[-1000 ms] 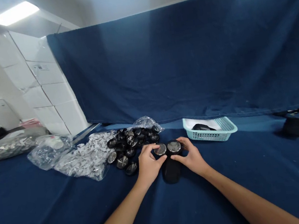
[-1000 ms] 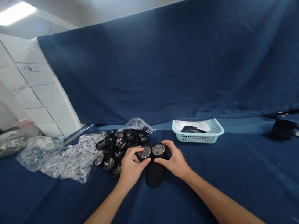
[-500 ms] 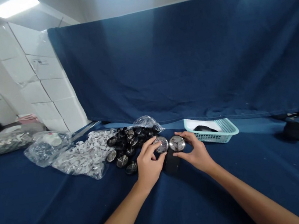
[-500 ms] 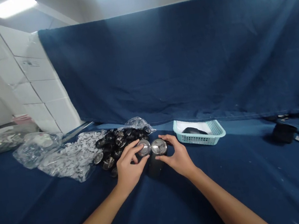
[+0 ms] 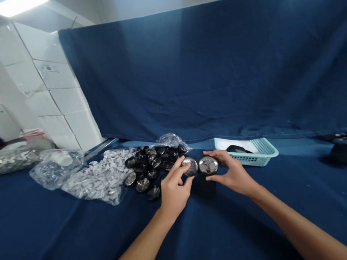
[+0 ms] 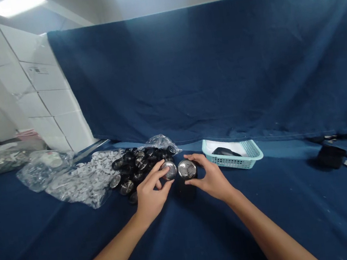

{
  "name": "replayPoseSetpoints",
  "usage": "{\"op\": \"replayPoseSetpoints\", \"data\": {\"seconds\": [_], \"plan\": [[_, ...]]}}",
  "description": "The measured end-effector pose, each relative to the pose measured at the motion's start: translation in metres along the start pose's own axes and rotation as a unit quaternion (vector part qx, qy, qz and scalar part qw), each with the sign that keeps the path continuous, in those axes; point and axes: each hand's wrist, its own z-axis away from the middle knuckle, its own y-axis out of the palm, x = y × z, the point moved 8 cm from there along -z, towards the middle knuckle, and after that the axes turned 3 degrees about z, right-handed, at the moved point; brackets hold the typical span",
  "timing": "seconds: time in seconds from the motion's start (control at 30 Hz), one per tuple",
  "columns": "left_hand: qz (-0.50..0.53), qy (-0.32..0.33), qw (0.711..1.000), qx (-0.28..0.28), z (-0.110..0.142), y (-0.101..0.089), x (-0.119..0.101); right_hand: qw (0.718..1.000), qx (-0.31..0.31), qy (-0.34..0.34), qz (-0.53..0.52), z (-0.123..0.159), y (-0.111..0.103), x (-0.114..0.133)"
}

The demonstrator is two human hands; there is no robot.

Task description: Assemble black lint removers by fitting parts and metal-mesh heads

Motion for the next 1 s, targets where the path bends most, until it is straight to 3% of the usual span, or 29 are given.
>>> {"op": "replayPoseSetpoints", "data": {"seconds": [0.5,0.73,1.0], "plan": [[0.000,-0.010,0.999,0.046,0.000,0.005,0.005,0.998,0.046,0.001,0.045,-0.003,-0.004,0.005],[-0.005,0.010,0.997,0.077,0.004,0.012,0.002,0.999,0.033,0.002,0.034,-0.004,-0.011,0.006],[-0.004,0.016,0.997,0.071,0.004,0.012,0.001,0.999,0.028,0.003,0.030,-0.005,-0.011,0.004]]}}
